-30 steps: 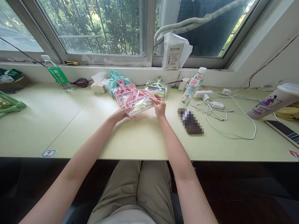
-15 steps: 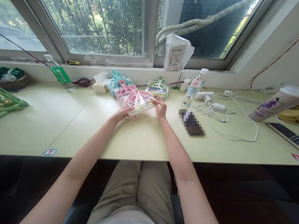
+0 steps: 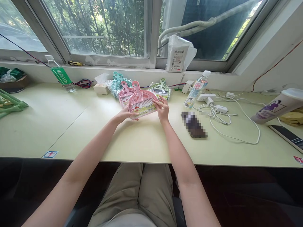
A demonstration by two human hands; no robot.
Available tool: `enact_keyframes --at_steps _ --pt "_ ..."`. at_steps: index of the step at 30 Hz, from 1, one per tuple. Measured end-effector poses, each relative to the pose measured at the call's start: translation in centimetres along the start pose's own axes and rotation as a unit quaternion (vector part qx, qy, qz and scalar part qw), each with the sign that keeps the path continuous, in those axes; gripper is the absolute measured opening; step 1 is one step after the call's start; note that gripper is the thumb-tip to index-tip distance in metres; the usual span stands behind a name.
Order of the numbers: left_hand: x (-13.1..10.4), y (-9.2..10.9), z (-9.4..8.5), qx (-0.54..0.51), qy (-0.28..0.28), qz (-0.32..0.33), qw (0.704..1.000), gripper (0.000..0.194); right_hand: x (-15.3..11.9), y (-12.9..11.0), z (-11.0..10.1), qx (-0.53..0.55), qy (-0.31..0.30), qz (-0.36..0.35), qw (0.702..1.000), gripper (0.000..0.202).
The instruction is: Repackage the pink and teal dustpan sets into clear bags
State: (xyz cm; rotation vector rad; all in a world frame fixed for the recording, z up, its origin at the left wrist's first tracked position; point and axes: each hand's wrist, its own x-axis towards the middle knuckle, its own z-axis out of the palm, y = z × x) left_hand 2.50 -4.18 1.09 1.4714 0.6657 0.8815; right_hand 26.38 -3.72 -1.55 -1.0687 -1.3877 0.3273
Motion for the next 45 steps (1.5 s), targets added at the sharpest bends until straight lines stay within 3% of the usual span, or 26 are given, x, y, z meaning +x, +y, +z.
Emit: enact_keyframes --at_steps 3,6,9,13,16,20,24,26,29,32,35,40,45 --pt "-0.2 0.3 0.0 0.002 -0.005 0.006 1.000 0.116 0.1 0.7 0.1 0.039 -0.030 0.034 0.998 0.060" --pt "-0.2 0.3 0.1 0.036 0.005 -0.016 0.999 0.106 0.3 1.5 0.0 0.114 -0.086 0.143 0.979 0.086" --pt "-0.1 0.1 0.5 0.037 0.023 -0.034 0.998 0.080 0.5 2.2 -0.2 0.153 -0.078 0.225 0.959 0.077" --pt "0.2 -0.2 1.7 0.017 0.029 -0.002 0.999 0.082 0.8 2.4 -0.5 0.126 0.006 0.252 0.959 0.067" --pt "0.7 -0.7 2.1 0.039 0.120 -0.001 0.992 0.073 0.7 2.1 -0.4 0.105 0.007 0.268 0.958 0.062" --pt "1.8 -1.7 1.2 0.027 0.244 -0.074 0.967 0.042 0.3 1.6 0.5 0.084 -0.014 0.262 0.961 0.051" --pt "2.2 -2.5 0.5 0.063 0.278 -0.094 0.954 0.049 1.3 2.4 0.9 0.012 0.011 0.244 0.970 0.046" --pt "2.1 -2.7 0.5 0.073 0.291 -0.057 0.952 0.058 3.0 3.1 0.6 -0.053 0.050 0.219 0.973 0.046" --pt "1.9 -2.9 0.6 0.109 0.316 -0.013 0.942 0.051 6.5 3.9 0.3 -0.184 0.098 0.208 0.956 0.047" --pt "1.9 -3.1 0.2 0.138 0.312 -0.024 0.940 0.036 9.6 4.2 1.0 -0.259 0.131 0.216 0.932 0.050" --pt "2.1 -3.4 -0.4 0.187 0.289 -0.014 0.939 0.024 10.8 4.6 2.7 -0.280 0.167 0.226 0.918 0.052" --pt "2.5 -3.5 -0.6 0.303 0.244 -0.008 0.921 0.021 9.5 6.2 5.1 -0.310 0.188 0.269 0.892 0.050" --pt "2.4 -3.3 -0.2 0.357 0.205 0.006 0.911 0.023 8.2 6.7 4.5 -0.340 0.165 0.243 0.893 0.055"
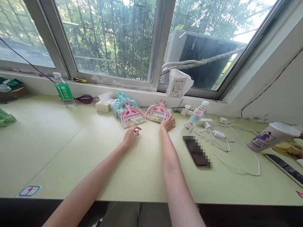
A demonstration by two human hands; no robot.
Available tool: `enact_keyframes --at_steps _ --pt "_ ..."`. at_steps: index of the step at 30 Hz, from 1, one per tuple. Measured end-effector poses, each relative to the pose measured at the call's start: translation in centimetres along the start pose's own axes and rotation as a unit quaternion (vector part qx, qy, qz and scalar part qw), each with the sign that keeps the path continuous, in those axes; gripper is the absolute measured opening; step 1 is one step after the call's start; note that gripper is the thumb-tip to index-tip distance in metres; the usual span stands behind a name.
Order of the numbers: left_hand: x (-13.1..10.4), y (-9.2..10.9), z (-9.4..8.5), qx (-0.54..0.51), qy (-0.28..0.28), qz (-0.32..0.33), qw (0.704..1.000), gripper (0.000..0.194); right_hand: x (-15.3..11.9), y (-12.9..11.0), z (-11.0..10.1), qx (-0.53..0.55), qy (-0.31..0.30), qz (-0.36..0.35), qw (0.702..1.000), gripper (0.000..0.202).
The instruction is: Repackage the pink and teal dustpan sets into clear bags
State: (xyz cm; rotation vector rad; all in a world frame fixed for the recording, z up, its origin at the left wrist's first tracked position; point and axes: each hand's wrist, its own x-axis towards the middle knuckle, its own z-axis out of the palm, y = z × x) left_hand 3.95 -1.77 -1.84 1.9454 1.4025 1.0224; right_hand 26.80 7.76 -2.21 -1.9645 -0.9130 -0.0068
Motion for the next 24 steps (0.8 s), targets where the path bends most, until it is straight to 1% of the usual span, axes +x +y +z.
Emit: enact_keyframes --at_steps 3,5,7,9,10,11,13,15,17,19,21,24 --pt "0.1 0.0 -0.1 -0.002 -0.011 0.008 1.000 0.023 -0.3 0.2 -2.0 0.032 0.010 -0.067 0.997 0.056" --pt "0.2 0.1 -0.1 -0.005 -0.013 0.007 1.000 0.023 -0.8 0.8 -4.3 0.067 0.011 -0.126 0.990 0.052" --pt "0.4 0.1 -0.1 0.003 -0.014 0.013 1.000 0.023 -1.6 2.3 -7.5 0.056 -0.006 -0.181 0.982 0.048" --pt "0.5 0.1 0.0 0.010 -0.013 0.017 1.000 0.024 -2.4 4.7 -11.3 -0.014 -0.029 -0.224 0.974 0.044" --pt "0.5 0.1 0.0 0.013 -0.013 0.019 1.000 0.024 -2.6 6.2 -13.3 -0.056 -0.040 -0.231 0.971 0.043" --pt "0.5 0.1 0.1 0.017 -0.012 0.022 1.000 0.024 -2.7 7.7 -15.2 -0.092 -0.043 -0.220 0.970 0.045" --pt "0.6 0.1 0.2 0.024 -0.011 0.027 0.999 0.025 -2.4 10.6 -18.4 -0.148 -0.036 -0.147 0.977 0.059" --pt "0.6 0.0 0.3 0.032 -0.006 0.033 0.999 0.025 -1.7 12.7 -20.4 -0.189 -0.067 -0.068 0.977 0.078" --pt "0.7 -0.1 0.4 0.038 -0.003 0.037 0.999 0.025 -0.9 13.7 -21.1 -0.214 -0.127 -0.021 0.968 0.092" --pt "0.6 -0.2 0.3 0.041 -0.004 0.039 0.998 0.026 -0.6 13.8 -20.9 -0.232 -0.167 -0.015 0.958 0.100" --pt "0.5 -0.3 0.2 0.042 -0.008 0.040 0.998 0.026 -0.6 13.2 -20.2 -0.243 -0.174 -0.027 0.954 0.104" --pt "0.4 -0.3 -0.1 0.036 -0.013 0.040 0.998 0.026 -1.1 12.5 -19.2 -0.238 -0.162 -0.036 0.957 0.103"
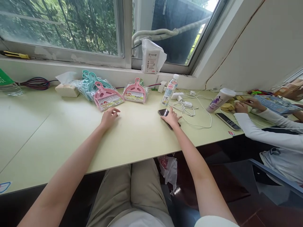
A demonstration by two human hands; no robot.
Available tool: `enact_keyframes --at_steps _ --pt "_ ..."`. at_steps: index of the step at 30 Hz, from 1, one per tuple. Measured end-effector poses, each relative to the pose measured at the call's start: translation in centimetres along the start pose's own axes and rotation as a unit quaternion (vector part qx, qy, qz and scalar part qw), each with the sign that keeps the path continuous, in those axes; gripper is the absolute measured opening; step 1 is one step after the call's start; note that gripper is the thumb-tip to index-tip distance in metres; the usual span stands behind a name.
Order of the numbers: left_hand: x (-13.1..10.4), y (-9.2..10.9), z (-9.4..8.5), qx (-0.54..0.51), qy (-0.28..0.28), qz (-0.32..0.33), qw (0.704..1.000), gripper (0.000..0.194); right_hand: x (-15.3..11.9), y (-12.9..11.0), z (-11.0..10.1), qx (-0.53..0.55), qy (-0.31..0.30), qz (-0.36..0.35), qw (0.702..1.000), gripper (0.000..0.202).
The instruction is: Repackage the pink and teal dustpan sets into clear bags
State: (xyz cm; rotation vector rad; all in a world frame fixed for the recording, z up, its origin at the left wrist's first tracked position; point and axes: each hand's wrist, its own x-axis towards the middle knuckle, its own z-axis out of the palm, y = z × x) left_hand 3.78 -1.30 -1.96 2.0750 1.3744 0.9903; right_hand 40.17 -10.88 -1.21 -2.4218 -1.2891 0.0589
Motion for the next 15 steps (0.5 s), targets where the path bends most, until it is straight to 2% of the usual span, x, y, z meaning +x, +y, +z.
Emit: enact_keyframes --at_steps 7,11,15 --pt "-0.1 0.2 -0.2 0.009 -0.012 0.009 1.000 0.027 0.6 0.5 0.8 0.031 0.008 -0.006 0.999 0.090" --pt "0.1 0.0 0.0 0.023 -0.013 0.012 1.000 0.029 1.1 0.8 0.8 0.020 0.022 -0.019 0.999 0.070" --pt "0.2 -0.2 0.2 0.028 -0.010 0.014 0.999 0.028 1.4 0.9 0.8 0.000 0.046 -0.023 0.999 0.065"
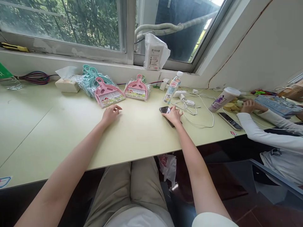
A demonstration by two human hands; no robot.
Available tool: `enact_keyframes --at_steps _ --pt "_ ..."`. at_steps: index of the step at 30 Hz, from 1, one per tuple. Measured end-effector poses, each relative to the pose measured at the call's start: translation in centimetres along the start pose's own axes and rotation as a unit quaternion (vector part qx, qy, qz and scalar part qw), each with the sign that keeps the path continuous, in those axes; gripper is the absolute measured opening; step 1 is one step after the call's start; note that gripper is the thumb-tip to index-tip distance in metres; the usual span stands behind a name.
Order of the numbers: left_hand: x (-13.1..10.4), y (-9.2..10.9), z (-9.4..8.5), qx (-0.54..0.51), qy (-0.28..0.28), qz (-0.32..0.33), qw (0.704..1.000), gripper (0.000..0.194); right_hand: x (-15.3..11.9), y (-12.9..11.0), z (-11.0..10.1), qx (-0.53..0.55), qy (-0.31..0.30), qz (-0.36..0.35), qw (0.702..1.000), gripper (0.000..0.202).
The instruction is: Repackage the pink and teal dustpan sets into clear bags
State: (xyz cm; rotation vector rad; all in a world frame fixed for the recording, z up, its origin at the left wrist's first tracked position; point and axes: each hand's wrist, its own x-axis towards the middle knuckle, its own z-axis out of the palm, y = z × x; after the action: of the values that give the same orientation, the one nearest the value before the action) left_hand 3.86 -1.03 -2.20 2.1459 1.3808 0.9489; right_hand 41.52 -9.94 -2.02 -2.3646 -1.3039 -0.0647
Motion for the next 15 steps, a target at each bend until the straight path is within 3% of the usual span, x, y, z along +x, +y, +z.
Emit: enact_keyframes --at_steps 9,15 --pt "0.09 -0.13 0.22 -0.006 0.003 0.013 1.000 0.026 -0.39 0.28 0.13 -0.011 0.002 -0.015 1.000 0.057" --pt "0.09 -0.42 0.39 -0.036 0.033 0.056 0.997 0.026 -0.80 -0.21 -0.55 -0.028 0.017 0.007 0.999 0.060"
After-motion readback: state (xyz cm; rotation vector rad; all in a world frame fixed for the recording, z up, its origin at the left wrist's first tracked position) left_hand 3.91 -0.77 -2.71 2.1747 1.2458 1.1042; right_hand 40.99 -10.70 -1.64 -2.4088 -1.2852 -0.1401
